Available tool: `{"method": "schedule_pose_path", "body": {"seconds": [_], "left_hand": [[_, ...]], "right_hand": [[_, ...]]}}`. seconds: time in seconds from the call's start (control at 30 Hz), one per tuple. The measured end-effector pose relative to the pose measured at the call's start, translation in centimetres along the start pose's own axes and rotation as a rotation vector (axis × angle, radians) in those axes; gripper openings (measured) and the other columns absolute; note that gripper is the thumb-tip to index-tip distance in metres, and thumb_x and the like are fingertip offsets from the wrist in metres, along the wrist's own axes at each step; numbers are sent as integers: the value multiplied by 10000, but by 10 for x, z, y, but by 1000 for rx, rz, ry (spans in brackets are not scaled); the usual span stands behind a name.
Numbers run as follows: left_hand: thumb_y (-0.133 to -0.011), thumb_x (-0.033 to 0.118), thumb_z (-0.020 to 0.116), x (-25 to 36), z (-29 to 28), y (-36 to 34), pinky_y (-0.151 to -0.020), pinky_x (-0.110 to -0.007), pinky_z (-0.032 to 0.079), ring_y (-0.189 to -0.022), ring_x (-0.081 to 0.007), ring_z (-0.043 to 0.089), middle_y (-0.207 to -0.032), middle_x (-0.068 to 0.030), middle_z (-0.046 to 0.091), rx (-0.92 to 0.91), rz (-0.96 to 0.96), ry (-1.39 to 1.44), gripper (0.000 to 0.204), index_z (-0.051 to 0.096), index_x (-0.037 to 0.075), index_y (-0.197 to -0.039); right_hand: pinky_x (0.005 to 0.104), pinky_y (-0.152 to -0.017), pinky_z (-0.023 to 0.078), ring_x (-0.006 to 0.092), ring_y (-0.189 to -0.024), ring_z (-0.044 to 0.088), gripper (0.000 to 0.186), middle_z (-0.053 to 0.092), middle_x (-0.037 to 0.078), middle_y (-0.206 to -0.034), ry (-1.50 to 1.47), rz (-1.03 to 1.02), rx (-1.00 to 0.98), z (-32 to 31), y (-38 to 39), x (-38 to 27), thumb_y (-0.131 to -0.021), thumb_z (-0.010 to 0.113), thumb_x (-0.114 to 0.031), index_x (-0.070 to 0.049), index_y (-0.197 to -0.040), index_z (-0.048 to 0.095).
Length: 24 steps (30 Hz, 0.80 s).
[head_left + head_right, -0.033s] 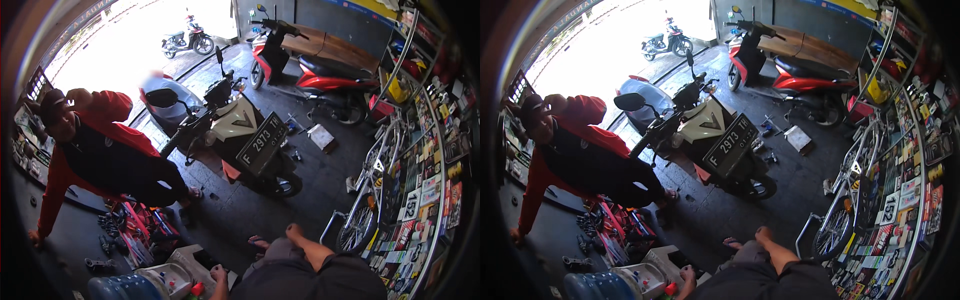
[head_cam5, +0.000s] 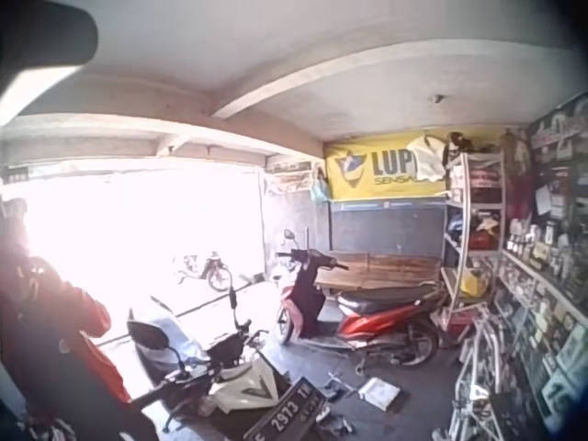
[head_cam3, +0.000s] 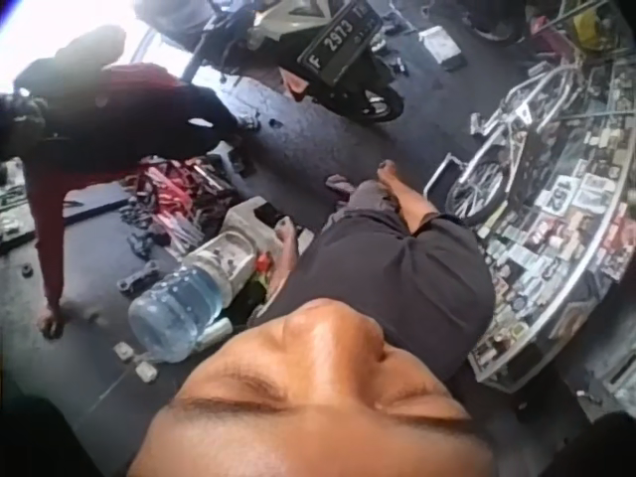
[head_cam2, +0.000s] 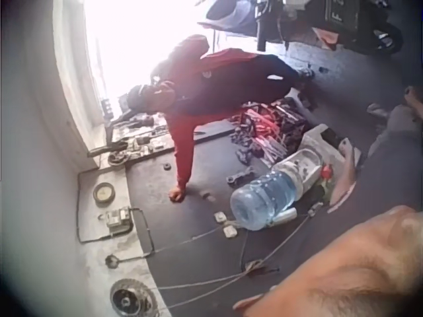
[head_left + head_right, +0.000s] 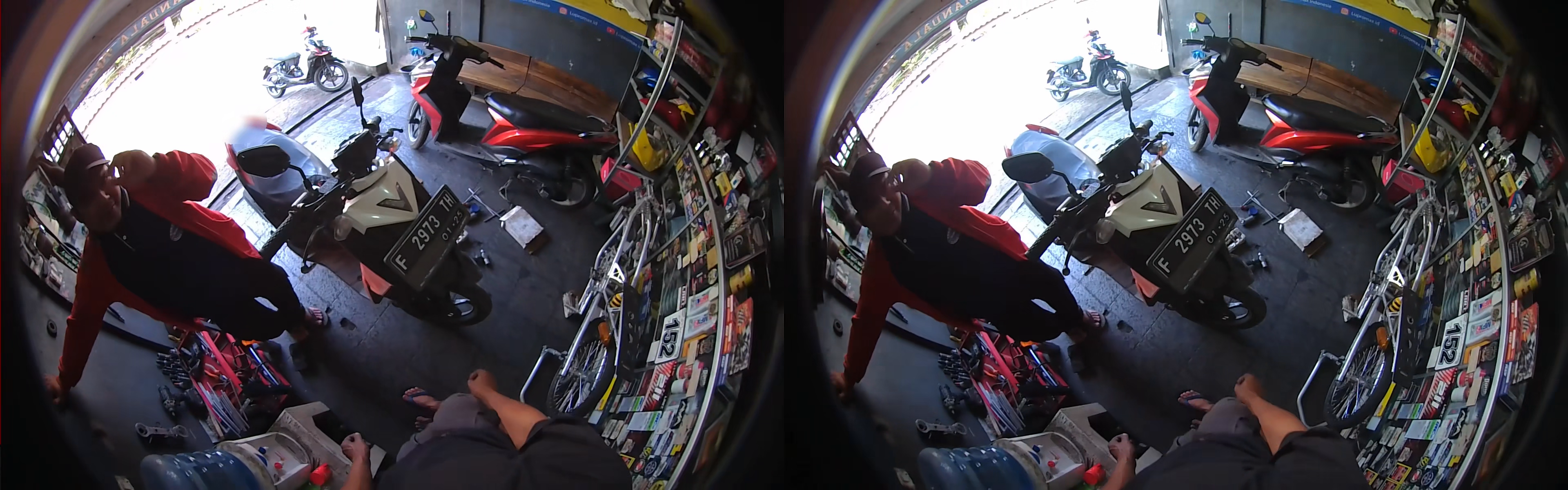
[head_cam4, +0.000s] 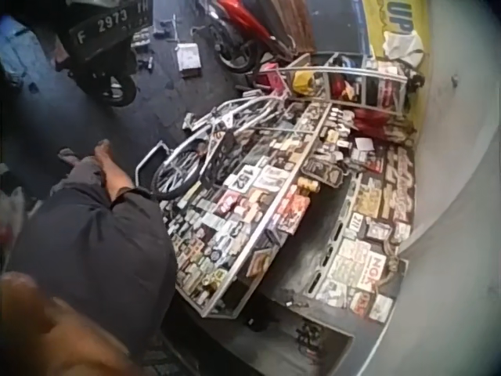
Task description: The person assembles metal tool components on the floor, inserting shafts and pins into cylindrical metal parts, adjusting them using a screwdriver and a wrench, and tapping them with a hammer.
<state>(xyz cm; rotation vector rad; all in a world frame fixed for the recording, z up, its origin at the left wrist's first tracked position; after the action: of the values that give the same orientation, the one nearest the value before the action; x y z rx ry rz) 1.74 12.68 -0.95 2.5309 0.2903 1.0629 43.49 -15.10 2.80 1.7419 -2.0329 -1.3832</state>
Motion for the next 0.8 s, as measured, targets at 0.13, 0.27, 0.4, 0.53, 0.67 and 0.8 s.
{"method": "schedule_pose_path", "body": {"seconds": [0.13, 0.27, 0.4, 0.53, 0.67, 0.8], "left_hand": [[-836, 218, 633, 14, 17, -5, -773, -403, 549, -735, -282, 707, -767, -178, 719, -55, 61, -94, 276, 744, -34, -829], [-835, 243, 665, 7, 40, -14, -833, -407, 543, -830, -331, 723, -856, -192, 741, -114, 70, -179, 279, 766, -11, -888], [-846, 292, 659, 28, 58, 2, -853, -412, 541, -893, -332, 726, -919, -203, 743, -144, 98, -233, 328, 767, -8, -924], [-854, 329, 652, 55, 79, 22, -847, -416, 544, -901, -356, 724, -927, -217, 735, -166, 154, -331, 359, 767, -1, -933], [-850, 350, 643, 96, 119, 45, -850, -429, 547, -914, -356, 722, -954, -208, 736, -24, 158, -383, 368, 776, 12, -915], [-863, 371, 637, 132, 181, 85, -862, -442, 538, -928, -377, 713, -943, -238, 724, 64, 36, -337, 395, 770, 2, -916]], "right_hand": [[426, -836, 557, 337, -923, 711, 170, 742, 139, -959, 37, -85, 237, -33, 5, 46, -795, 678, -150, -109, -947, 741], [408, -873, 554, 326, -975, 707, 172, 744, 138, -973, -1, 41, 335, -68, 2, 93, -772, 698, -184, -115, -917, 760], [424, -875, 546, 349, -975, 704, 175, 738, 179, -974, -73, 94, 416, -104, -14, 133, -774, 661, -148, -78, -907, 749], [415, -857, 556, 342, -921, 720, 166, 744, 176, -932, -153, 114, 443, -134, -56, 152, -758, 667, -142, -75, -877, 761], [364, -761, 558, 253, -804, 731, 172, 744, 139, -827, -213, 30, 484, -193, -119, 184, -721, 715, -134, -39, -857, 762], [380, -807, 554, 290, -868, 731, 222, 753, 164, -889, -164, 28, 450, -283, -169, 186, -742, 726, -157, -41, -924, 778]]}}
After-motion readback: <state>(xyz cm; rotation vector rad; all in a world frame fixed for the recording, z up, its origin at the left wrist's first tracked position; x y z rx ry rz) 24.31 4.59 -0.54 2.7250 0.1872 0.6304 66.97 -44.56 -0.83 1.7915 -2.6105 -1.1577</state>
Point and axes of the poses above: each hand's wrist, its own y-axis away from the middle knuckle, its own z-axis out of the palm, x = y × z, the point moved 7 cm from there along -y, towards the middle knuckle
